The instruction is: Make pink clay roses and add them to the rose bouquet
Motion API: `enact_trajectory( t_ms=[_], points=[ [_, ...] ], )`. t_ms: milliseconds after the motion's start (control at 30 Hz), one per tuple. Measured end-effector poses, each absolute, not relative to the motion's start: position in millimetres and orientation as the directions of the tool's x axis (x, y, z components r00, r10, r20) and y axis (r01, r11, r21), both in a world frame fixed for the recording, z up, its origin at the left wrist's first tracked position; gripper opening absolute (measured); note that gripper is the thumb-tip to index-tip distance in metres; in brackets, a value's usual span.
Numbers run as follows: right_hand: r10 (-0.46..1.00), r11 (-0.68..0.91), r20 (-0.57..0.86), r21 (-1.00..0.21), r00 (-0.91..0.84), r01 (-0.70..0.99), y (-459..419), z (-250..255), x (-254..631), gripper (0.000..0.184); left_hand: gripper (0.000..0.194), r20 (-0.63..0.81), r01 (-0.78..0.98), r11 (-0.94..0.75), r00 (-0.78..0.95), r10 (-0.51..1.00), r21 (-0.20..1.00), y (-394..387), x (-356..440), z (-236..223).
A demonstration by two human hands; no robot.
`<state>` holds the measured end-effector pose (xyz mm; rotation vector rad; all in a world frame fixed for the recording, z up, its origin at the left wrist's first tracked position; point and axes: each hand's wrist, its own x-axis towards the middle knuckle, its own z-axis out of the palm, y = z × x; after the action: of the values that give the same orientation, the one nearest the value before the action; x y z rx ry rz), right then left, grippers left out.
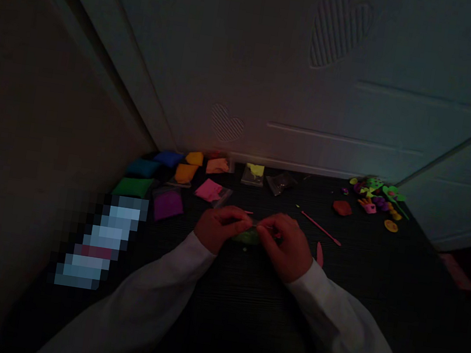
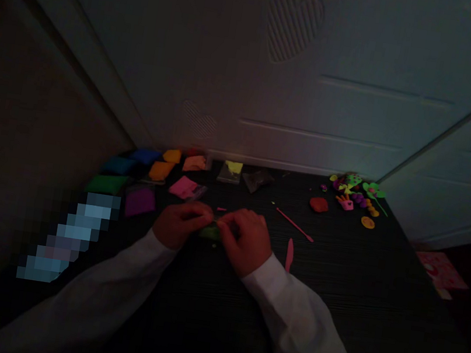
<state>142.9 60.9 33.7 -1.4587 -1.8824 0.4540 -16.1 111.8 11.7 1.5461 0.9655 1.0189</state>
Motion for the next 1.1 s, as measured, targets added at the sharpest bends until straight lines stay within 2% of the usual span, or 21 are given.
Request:
enact_trajectory(
  t_ms=[300,500,567,667,733,833,933,1100],
  points=[
    [0.933,0.266,0.358,-0.605,-0.042,0.751,64,30,146,0.020,0.008,0.053,0.044,-0.066,0.246,0.968,0.997,113,-16,13],
    [0.929,0.244,0.370,-0.627,0.008,0.740,65,26,147,0.026,0.009,-0.015,0.019,0.012,0.187,0.982,1.000,113,-13,11],
    [0.926,0.235,0.375,-0.636,0.029,0.735,66,27,148,0.026,0.011,-0.040,-0.052,0.046,0.121,0.992,0.998,115,-12,11],
    [0.927,0.223,0.373,-0.636,0.042,0.739,66,29,151,0.024,0.019,-0.084,-0.271,0.064,-0.062,0.995,0.961,126,-17,8],
    [0.929,0.244,0.369,-0.595,-0.010,0.766,66,29,152,0.021,0.021,-0.086,-0.339,0.034,-0.138,0.987,0.940,138,-25,4],
    [0.909,0.389,0.335,-0.470,-0.248,0.792,64,25,150,0.016,0.022,-0.067,-0.406,-0.034,-0.231,0.971,0.913,155,-40,-3],
    [0.851,0.523,0.268,-0.353,-0.452,0.776,63,16,146,0.015,0.020,-0.082,-0.429,-0.035,-0.252,0.964,0.903,165,-47,-10],
    [0.832,0.554,0.170,-0.283,-0.528,0.783,65,2,141,0.014,0.017,-0.117,-0.397,0.019,-0.224,0.967,0.918,166,-38,-20]
  ],
)
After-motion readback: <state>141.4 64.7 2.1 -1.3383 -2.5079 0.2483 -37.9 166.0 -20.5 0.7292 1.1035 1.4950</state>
